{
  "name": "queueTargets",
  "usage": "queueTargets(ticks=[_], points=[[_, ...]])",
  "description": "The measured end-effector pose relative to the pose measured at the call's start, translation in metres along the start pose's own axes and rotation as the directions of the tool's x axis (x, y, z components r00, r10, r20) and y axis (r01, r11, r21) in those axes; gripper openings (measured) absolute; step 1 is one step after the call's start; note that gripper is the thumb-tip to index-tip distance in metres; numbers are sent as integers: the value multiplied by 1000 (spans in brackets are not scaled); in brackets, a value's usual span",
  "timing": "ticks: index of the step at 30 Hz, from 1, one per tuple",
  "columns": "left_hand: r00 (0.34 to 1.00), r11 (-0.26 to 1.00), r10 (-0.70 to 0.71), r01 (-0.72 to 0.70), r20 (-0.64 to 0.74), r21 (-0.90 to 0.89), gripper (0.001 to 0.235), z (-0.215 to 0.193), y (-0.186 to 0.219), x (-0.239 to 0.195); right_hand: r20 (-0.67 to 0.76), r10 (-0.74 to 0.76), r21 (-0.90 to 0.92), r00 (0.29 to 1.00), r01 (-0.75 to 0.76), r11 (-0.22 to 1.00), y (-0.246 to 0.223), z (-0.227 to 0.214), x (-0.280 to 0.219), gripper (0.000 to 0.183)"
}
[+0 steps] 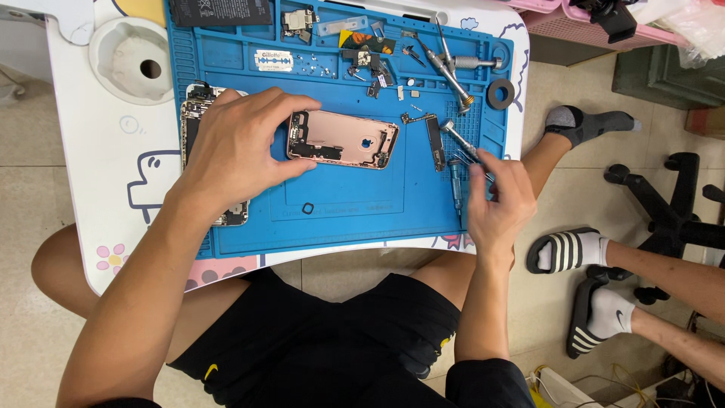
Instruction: The person disassembles a smartphone by removing screws and internal components using a screwdriver and tweezers. They place removed parts on a blue mat and continue to work on the phone's internal structure.
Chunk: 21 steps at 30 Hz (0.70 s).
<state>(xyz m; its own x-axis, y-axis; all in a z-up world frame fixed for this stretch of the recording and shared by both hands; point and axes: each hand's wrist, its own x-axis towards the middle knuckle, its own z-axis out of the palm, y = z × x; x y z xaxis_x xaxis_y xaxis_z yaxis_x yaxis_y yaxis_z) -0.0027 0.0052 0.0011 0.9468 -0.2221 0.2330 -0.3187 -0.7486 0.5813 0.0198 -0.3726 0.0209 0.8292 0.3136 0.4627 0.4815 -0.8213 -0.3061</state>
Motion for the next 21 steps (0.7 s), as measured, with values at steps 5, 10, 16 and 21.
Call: queueTargets(ticks=[5, 10, 16, 21], points=[[1000, 1000, 6, -6, -1, 8, 70, 0, 0, 0, 147, 62, -221, 987, -28, 975, 12, -25, -4, 11], [1000, 999, -19, 20, 21, -38, 69, 0, 0, -1, 186, 105, -167, 977, -74, 983, 16, -20, -11, 15], [1000, 999, 8, -8, 4, -48, 69, 0, 0, -2, 54, 24, -160, 998, -15, 987, 6, -18, -16, 5], [1000, 999, 20, -21, -12, -42, 66, 0, -1, -3, 82, -84, 174, 993, 69, 982, -31, 7, -21, 19]])
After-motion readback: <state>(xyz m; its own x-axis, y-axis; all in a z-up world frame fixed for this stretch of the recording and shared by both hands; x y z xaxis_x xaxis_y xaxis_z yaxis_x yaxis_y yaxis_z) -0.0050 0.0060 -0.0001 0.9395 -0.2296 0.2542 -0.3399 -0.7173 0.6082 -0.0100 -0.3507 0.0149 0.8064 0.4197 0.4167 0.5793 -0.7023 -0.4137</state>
